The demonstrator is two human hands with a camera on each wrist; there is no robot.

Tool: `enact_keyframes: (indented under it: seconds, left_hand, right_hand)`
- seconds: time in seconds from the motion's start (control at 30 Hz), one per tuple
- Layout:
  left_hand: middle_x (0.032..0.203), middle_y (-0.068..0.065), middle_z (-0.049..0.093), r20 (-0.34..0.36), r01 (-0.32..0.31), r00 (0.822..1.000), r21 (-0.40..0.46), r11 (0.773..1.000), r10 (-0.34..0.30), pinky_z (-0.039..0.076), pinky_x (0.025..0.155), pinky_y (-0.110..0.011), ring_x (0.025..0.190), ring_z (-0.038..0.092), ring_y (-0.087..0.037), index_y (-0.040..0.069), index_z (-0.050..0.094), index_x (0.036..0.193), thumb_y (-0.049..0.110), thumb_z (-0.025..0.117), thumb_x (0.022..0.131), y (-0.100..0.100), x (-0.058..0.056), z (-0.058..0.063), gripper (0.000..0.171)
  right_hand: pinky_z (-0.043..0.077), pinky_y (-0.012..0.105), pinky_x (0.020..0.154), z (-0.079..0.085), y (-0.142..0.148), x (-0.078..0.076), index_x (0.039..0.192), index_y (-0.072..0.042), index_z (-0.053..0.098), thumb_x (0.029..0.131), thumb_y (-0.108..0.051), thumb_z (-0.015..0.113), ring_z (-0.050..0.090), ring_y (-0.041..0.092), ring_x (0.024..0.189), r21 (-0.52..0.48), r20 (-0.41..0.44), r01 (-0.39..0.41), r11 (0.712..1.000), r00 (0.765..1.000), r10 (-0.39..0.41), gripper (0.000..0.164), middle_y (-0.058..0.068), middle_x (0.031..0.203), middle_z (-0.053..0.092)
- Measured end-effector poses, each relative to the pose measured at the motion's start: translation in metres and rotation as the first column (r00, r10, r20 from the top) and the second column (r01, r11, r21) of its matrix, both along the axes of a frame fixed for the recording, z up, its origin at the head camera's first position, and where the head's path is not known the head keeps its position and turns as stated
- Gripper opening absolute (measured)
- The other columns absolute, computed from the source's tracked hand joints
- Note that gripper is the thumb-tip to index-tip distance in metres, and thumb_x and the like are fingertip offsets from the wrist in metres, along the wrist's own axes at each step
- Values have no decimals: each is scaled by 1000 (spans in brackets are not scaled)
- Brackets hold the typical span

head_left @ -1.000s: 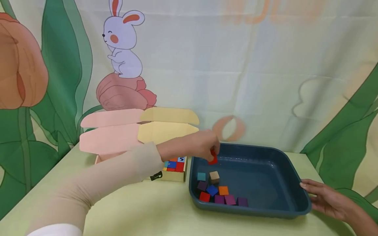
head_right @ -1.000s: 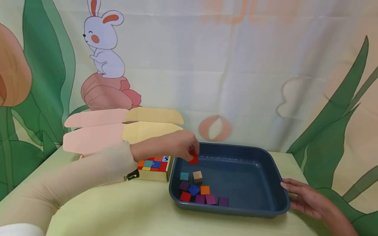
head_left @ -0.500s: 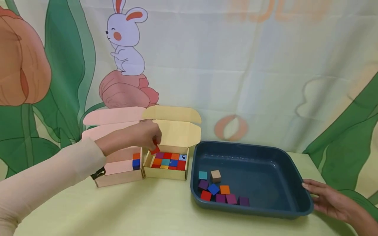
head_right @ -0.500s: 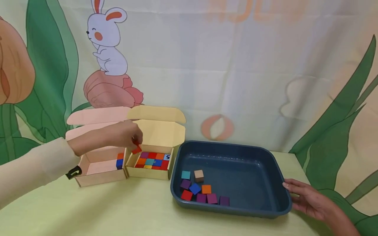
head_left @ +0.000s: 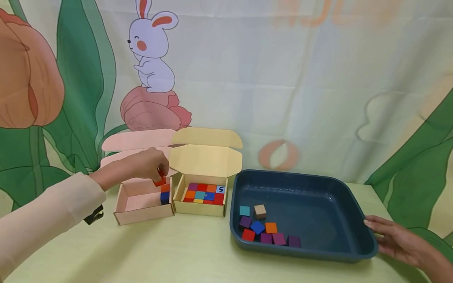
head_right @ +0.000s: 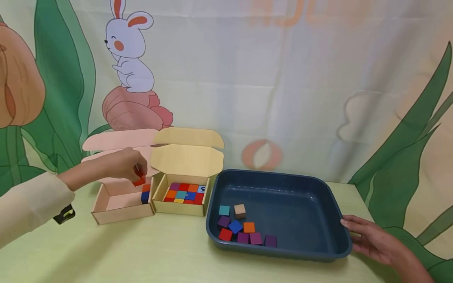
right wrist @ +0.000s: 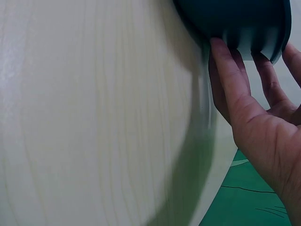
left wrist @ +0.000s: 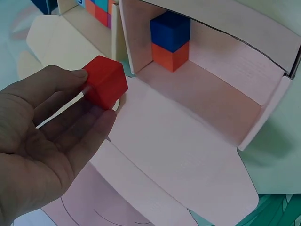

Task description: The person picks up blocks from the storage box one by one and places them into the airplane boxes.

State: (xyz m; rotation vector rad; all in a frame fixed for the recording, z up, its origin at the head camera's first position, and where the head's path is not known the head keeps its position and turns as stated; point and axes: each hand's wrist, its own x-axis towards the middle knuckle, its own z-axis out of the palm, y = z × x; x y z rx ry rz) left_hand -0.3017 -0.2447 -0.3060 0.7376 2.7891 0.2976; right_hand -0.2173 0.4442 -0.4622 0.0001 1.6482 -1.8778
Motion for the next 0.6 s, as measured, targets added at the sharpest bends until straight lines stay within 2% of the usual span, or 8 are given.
enact_keyframes:
  seconds: [0.17,0.2,0.27,0.3,0.4,0.43,0.5,0.6]
  left_hand:
    - [84,-5,70,51,-35,998,-22,999,36,61,72,-33,76,61,-19,3,76,91,-7,77,80,-4,-3,-10,15]
    - [84,-5,70,55,-40,998,-32,999,41,61,72,-33,76,61,-19,3,76,91,-7,77,80,-5,-3,-13,16]
    - [84,-4,69,57,-42,997,-55,998,45,61,72,-33,76,61,-19,4,75,92,-7,76,80,-6,-5,-18,16]
    - [84,-4,69,59,-43,997,-67,997,47,60,72,-33,75,61,-20,3,75,92,-7,76,80,-6,-6,-19,16]
    - [81,-4,68,61,-31,997,-107,994,38,60,70,-32,73,61,-19,3,74,91,-7,75,79,-7,-9,-21,16]
    - [80,-3,67,60,-19,998,-120,993,26,60,68,-31,72,60,-18,3,73,90,-8,75,78,-7,-10,-20,16]
    - [78,-3,67,66,8,998,-139,990,1,59,67,-30,70,59,-18,3,73,89,-8,75,76,-7,-11,-21,17]
    - [78,-2,67,88,42,996,-126,991,-31,59,67,-31,71,58,-17,3,73,89,-9,76,74,-7,-10,-25,19]
  right_hand:
    - [54,43,98,-1,-2,0,151,7,-27,112,-24,36,66,24,114,1,-10,3,1000,1000,-3,79,-3,121,59]
    - [53,43,98,-1,-2,0,152,6,-22,112,-24,35,66,24,115,-6,-13,0,1000,1000,0,76,-3,121,59]
    - [53,43,98,0,-3,0,157,0,4,113,-23,34,65,25,116,-40,-13,-12,999,1000,12,59,0,123,60]
    - [53,43,98,1,-3,0,156,-3,10,113,-23,34,65,25,116,-47,-14,-17,999,1000,16,53,0,123,61]
    - [53,43,99,3,-3,1,135,-18,43,113,-21,33,65,26,117,-87,-10,-28,996,1000,28,25,3,125,61]
    - [53,43,99,4,-4,1,129,-22,48,113,-21,33,65,25,117,-94,-8,-31,995,1000,31,22,3,125,62]
    - [53,43,99,5,-4,1,126,-24,50,113,-21,34,65,25,117,-89,-3,-28,996,1000,27,22,3,125,62]
    - [53,43,99,6,-4,2,121,-27,53,113,-21,34,66,25,116,-100,4,-26,995,1000,27,22,3,124,62]
